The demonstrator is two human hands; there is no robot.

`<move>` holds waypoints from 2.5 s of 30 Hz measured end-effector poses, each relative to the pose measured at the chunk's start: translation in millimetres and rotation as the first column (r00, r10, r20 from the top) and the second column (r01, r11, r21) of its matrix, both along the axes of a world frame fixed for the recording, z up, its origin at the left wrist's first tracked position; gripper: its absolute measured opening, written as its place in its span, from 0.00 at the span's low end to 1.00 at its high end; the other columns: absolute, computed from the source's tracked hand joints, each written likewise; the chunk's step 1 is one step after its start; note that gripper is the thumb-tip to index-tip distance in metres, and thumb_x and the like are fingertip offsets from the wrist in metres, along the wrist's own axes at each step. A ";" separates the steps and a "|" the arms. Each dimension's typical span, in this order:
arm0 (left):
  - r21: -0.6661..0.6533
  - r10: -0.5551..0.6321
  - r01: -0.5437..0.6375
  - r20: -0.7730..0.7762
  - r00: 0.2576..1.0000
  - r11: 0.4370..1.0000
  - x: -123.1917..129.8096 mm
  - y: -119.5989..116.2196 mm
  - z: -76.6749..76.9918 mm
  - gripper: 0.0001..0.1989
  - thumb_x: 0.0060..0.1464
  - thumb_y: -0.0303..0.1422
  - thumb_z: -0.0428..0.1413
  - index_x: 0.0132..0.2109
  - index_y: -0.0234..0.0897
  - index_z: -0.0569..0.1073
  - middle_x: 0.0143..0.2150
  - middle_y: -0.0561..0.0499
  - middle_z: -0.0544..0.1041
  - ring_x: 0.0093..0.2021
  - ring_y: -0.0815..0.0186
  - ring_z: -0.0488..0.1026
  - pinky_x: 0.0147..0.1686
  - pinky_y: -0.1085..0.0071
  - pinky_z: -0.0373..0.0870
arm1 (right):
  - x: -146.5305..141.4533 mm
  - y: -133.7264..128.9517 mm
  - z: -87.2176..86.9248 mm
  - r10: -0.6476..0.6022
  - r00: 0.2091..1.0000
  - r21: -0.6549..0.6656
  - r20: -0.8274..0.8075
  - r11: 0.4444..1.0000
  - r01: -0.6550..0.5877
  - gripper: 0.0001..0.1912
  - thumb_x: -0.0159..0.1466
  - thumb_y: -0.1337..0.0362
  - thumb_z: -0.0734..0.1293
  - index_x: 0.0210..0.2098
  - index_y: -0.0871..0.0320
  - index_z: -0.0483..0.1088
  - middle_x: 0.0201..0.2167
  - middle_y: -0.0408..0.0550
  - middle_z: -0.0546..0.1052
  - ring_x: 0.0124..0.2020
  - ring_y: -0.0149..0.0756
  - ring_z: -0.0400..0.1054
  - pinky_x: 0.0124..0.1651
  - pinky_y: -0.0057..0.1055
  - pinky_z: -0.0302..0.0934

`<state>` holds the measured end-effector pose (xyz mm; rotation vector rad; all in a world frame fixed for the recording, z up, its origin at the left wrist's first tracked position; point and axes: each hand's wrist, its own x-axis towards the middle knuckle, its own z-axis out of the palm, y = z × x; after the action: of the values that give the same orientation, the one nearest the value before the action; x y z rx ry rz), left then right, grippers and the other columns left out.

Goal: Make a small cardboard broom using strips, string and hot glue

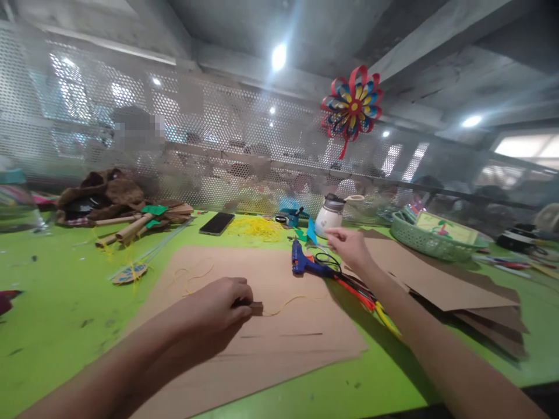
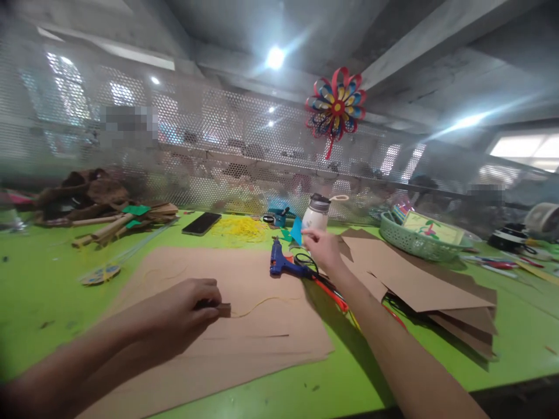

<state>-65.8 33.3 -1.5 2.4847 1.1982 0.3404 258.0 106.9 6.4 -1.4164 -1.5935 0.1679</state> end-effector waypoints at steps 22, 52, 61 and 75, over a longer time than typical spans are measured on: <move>-0.048 0.067 -0.062 0.104 0.992 0.997 2.6 -14.9 5.4 0.12 0.60 0.35 0.49 0.32 0.41 0.76 0.35 0.51 0.71 0.34 0.66 0.68 0.35 0.70 0.62 | -26.0 -36.0 -17.7 0.213 0.949 -0.089 0.231 0.976 -0.197 0.18 0.65 0.57 0.61 0.48 0.61 0.71 0.42 0.55 0.79 0.42 0.45 0.73 0.45 0.41 0.68; -0.041 0.067 -0.069 -0.049 0.997 0.997 -7.1 -6.6 6.7 0.06 0.54 0.31 0.54 0.32 0.43 0.75 0.36 0.54 0.73 0.34 0.66 0.67 0.31 0.70 0.60 | -49.6 -90.7 12.8 0.618 0.784 -0.629 -0.061 0.586 -0.510 0.22 0.66 0.46 0.60 0.32 0.57 0.75 0.24 0.42 0.69 0.23 0.29 0.57 0.24 0.26 0.50; -0.022 0.118 -0.119 -0.063 0.991 0.993 -8.7 -3.0 2.1 0.01 0.50 0.32 0.56 0.32 0.42 0.72 0.34 0.54 0.73 0.33 0.66 0.67 0.29 0.70 0.58 | -55.2 -89.7 0.4 0.582 0.792 -0.638 -0.184 0.543 -0.547 0.24 0.65 0.44 0.60 0.31 0.59 0.73 0.26 0.44 0.71 0.26 0.29 0.60 0.26 0.26 0.53; -0.192 0.137 -0.152 -0.089 0.986 0.970 -6.9 3.4 16.3 0.10 0.58 0.38 0.50 0.39 0.43 0.75 0.33 0.54 0.76 0.32 0.66 0.69 0.28 0.73 0.59 | -43.5 -85.8 8.7 0.558 0.807 -0.592 -0.193 0.590 -0.549 0.25 0.66 0.45 0.59 0.31 0.58 0.75 0.29 0.48 0.77 0.28 0.31 0.66 0.28 0.25 0.57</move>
<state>-72.8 36.7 14.8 2.2637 1.3772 0.1565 214.4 21.2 15.1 -1.3163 -2.0658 1.1728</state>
